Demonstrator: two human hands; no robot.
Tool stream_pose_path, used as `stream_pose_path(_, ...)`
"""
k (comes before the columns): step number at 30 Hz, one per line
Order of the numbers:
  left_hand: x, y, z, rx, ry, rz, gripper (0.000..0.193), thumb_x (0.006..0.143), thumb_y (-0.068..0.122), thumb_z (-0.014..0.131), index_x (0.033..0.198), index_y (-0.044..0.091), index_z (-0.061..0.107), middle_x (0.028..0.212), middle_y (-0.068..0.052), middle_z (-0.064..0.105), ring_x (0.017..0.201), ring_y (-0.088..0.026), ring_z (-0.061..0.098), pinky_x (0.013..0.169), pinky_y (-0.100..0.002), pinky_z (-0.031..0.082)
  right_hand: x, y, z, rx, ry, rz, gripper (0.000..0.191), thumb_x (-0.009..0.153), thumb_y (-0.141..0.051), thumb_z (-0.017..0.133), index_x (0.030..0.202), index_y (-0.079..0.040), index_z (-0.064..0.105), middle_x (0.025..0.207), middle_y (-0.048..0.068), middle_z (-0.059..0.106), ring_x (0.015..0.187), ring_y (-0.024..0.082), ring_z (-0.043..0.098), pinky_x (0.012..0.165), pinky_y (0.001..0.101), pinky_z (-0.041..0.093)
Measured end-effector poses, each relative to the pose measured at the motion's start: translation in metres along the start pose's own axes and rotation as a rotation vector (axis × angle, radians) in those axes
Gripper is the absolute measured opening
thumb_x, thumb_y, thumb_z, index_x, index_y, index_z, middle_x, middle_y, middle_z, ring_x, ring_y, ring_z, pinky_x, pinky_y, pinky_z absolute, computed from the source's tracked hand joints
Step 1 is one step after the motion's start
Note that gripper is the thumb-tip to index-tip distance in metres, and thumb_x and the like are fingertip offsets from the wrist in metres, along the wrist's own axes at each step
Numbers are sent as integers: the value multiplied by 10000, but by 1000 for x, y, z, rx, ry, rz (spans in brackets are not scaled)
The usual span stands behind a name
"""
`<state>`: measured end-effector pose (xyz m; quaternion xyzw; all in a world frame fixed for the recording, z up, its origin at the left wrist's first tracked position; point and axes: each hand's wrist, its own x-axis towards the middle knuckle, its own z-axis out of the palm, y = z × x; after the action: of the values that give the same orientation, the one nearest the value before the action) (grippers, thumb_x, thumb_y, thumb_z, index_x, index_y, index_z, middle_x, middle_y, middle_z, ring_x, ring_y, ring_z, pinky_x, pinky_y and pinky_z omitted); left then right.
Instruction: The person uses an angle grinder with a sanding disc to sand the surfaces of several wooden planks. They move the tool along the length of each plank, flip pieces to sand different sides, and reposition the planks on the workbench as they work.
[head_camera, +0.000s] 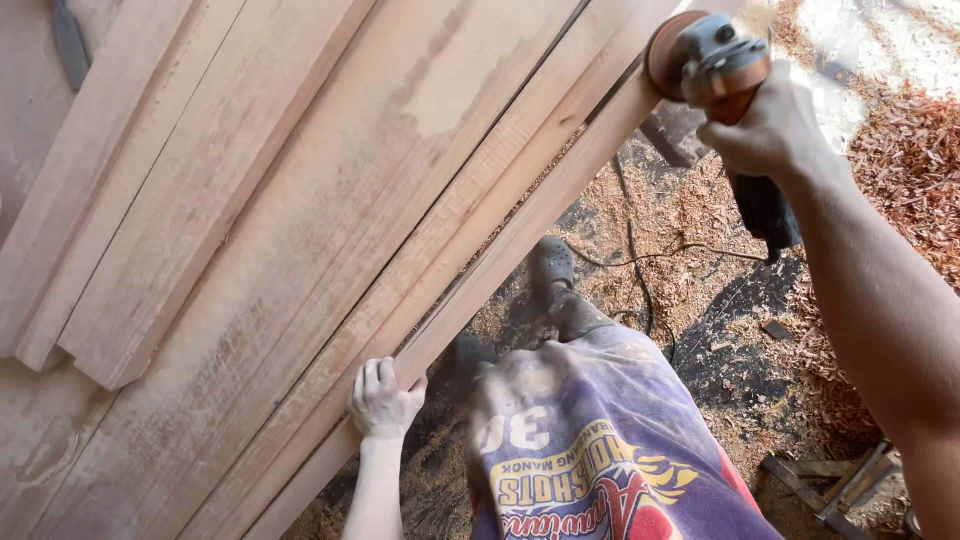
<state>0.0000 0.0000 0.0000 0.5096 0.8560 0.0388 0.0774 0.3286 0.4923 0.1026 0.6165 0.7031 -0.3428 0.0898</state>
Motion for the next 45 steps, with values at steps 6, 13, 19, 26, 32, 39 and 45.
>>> stream_pose_path(6,1,7,11,8,9,-6,538,630,401,888,966,62,639,996,-129,694,909,-317,697,765,-444,599,42,18,-19,131,233,-242,456,877,-70,737,1303,-1,589,1060,157,668,877,235,698,733,404,625)
stream_pose_path(13,3,-17,31,57,-120,-8,580,680,497,854,990,45,666,1008,-123,710,898,-259,711,752,-400,623,-18,-43,48,40,69,-198,634,806,-102,724,1264,145,363,1017,253,619,829,328,677,670,415,632)
stream_pose_path(19,3,-12,25,21,54,12,485,649,409,837,954,87,641,1021,-122,704,924,-292,708,752,-431,618,-107,-100,117,-53,-230,-121,689,769,-208,759,1261,68,364,907,270,679,774,432,721,716,492,612)
stream_pose_path(26,-2,-18,4,-64,-93,-48,524,712,463,840,1008,80,641,987,-116,673,894,-283,693,725,-439,597,-183,-130,178,-102,-468,-294,544,796,-243,727,1192,2,444,875,261,704,763,456,714,713,544,578)
stream_pose_path(32,23,13,-13,-110,-137,-75,620,664,516,860,1036,76,632,1029,-121,660,974,-304,669,782,-473,580,-146,-91,134,-211,-470,-181,612,809,-283,754,1235,10,428,876,207,703,725,383,724,649,487,599)
stream_pose_path(39,103,114,21,-78,-136,-43,686,709,576,839,1071,35,621,1092,-171,659,987,-308,666,778,-460,577,-62,-19,47,-120,-271,-108,655,813,-161,723,1309,65,359,880,216,679,666,327,708,636,401,640)
stream_pose_path(45,166,201,29,-20,-59,-63,643,718,579,820,1063,67,643,1087,-152,689,979,-296,688,808,-457,584,22,40,-25,-83,-181,-38,687,840,-182,747,1333,68,339,962,265,640,718,346,687,617,429,638)
